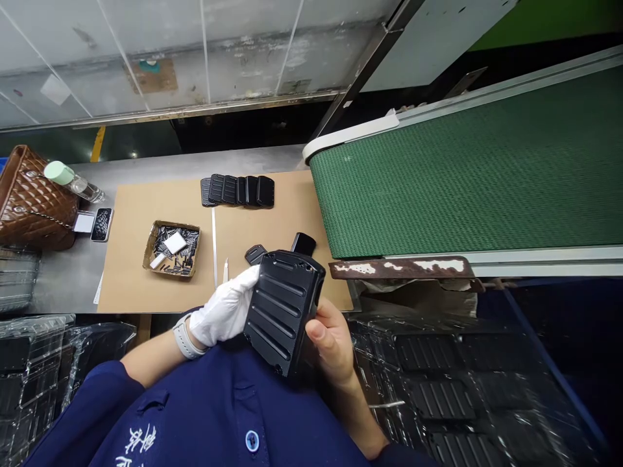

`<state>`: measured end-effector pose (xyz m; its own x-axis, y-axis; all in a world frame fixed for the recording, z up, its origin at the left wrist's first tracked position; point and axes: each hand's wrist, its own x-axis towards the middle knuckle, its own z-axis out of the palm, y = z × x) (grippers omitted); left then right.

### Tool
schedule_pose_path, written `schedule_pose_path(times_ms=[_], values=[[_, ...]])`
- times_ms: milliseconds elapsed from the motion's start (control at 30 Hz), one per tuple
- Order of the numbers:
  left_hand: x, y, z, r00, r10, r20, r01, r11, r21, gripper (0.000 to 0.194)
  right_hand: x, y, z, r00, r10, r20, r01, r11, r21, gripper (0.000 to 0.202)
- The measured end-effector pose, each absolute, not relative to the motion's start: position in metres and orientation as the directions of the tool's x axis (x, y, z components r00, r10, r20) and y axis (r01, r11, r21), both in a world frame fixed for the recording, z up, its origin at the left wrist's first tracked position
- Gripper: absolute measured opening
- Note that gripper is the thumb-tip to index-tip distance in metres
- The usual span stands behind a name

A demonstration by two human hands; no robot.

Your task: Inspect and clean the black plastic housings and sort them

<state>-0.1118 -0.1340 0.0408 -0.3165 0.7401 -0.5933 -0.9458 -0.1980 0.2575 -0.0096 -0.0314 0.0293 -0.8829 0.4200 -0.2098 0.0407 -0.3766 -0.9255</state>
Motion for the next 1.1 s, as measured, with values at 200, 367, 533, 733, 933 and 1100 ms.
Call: schedule_pose_path(times_ms=[200, 367, 533, 733, 933, 1100], values=[[-0.108, -0.142, 0.041, -0.411, 0.793, -0.449, -0.863, -0.180, 0.472, 0.037, -0.026, -0.011, 0.020, -0.833, 0.393, -0.390, 0.060, -0.636, -0.770, 0.029], [-0.105, -0.147, 0.041, -0.427, 0.815, -0.391, -0.821, -0.169, 0.545, 0.045, -0.043, 0.002, 0.013, -0.819, 0.144, -0.555, 0.254, -0.777, -0.576, 0.020], [-0.106, -0.150, 0.044, -0.440, 0.803, -0.402, -0.815, -0.169, 0.555, 0.043, -0.052, -0.007, 0.024, -0.847, -0.030, -0.531, 0.323, -0.823, -0.468, 0.026], [-0.105, -0.153, 0.043, -0.441, 0.799, -0.407, -0.808, -0.157, 0.568, 0.038, -0.051, -0.009, 0.031, -0.869, -0.142, -0.475, 0.370, -0.823, -0.431, 0.028], [-0.104, -0.158, 0.034, -0.423, 0.807, -0.412, -0.806, -0.127, 0.578, 0.037, -0.041, -0.010, 0.029, -0.868, -0.021, -0.496, 0.268, -0.861, -0.432, 0.025], [-0.102, -0.160, 0.029, -0.417, 0.796, -0.438, -0.815, -0.114, 0.568, 0.035, -0.036, -0.014, 0.028, -0.879, -0.030, -0.476, 0.219, -0.912, -0.346, 0.028]])
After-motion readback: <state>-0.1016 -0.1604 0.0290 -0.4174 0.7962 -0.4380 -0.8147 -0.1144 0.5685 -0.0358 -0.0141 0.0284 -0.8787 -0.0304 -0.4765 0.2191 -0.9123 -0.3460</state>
